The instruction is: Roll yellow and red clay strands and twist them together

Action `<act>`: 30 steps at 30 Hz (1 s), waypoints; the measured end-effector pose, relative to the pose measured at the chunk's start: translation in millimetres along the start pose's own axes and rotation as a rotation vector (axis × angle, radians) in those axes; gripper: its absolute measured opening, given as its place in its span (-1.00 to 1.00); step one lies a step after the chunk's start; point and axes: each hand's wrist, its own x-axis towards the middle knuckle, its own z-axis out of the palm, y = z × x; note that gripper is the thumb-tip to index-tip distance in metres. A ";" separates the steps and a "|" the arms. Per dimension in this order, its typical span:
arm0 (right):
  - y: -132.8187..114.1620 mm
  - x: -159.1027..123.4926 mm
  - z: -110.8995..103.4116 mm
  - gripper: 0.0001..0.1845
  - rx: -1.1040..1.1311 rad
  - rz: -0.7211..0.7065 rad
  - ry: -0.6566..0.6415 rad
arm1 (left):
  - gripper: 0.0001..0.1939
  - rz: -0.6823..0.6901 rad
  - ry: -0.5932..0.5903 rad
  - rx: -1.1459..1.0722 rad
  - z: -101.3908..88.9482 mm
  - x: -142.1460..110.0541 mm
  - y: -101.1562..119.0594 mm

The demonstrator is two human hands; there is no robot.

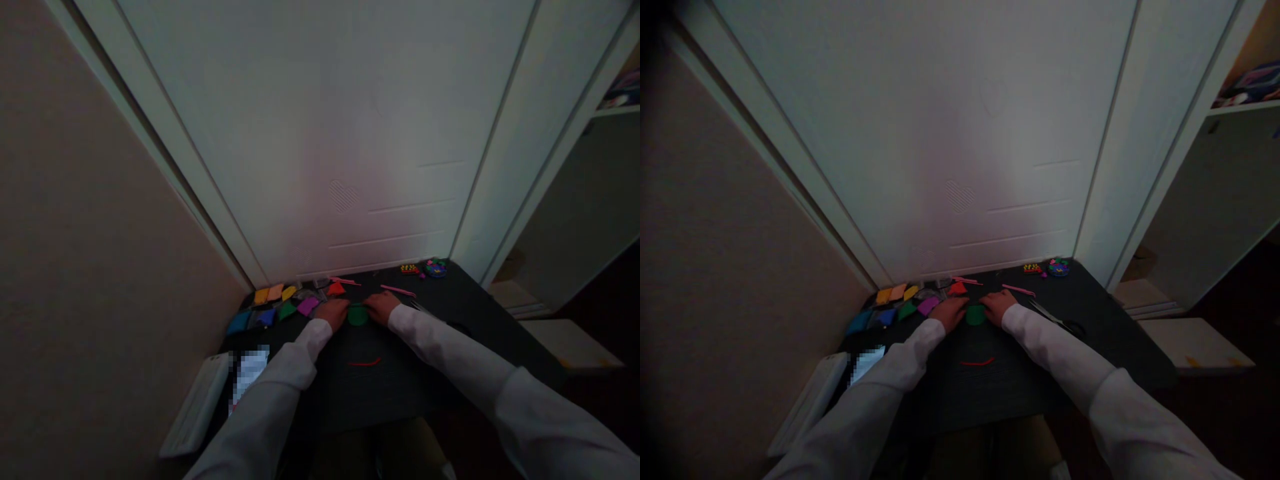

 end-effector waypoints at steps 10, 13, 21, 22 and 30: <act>-26.7 -86.1 -5.2 -0.68 0.151 0.057 0.370 | -0.69 0.116 0.208 -0.025 9.3 -73.8 22.9; -45.0 -116.3 22.8 -0.73 0.233 0.057 0.339 | -0.70 0.095 0.183 -0.069 29.4 -103.2 37.7; -43.4 -98.4 46.5 -0.73 0.548 0.355 0.659 | -0.66 -0.081 0.406 -0.162 52.4 -116.7 52.7; -37.3 -93.8 42.0 -0.72 0.590 0.398 0.707 | -0.67 -0.091 0.478 -0.176 48.0 -116.9 50.9; -9.8 -55.3 -50.2 -0.73 1.099 0.348 1.073 | -0.67 -0.031 1.069 -0.300 -65.3 -95.2 31.4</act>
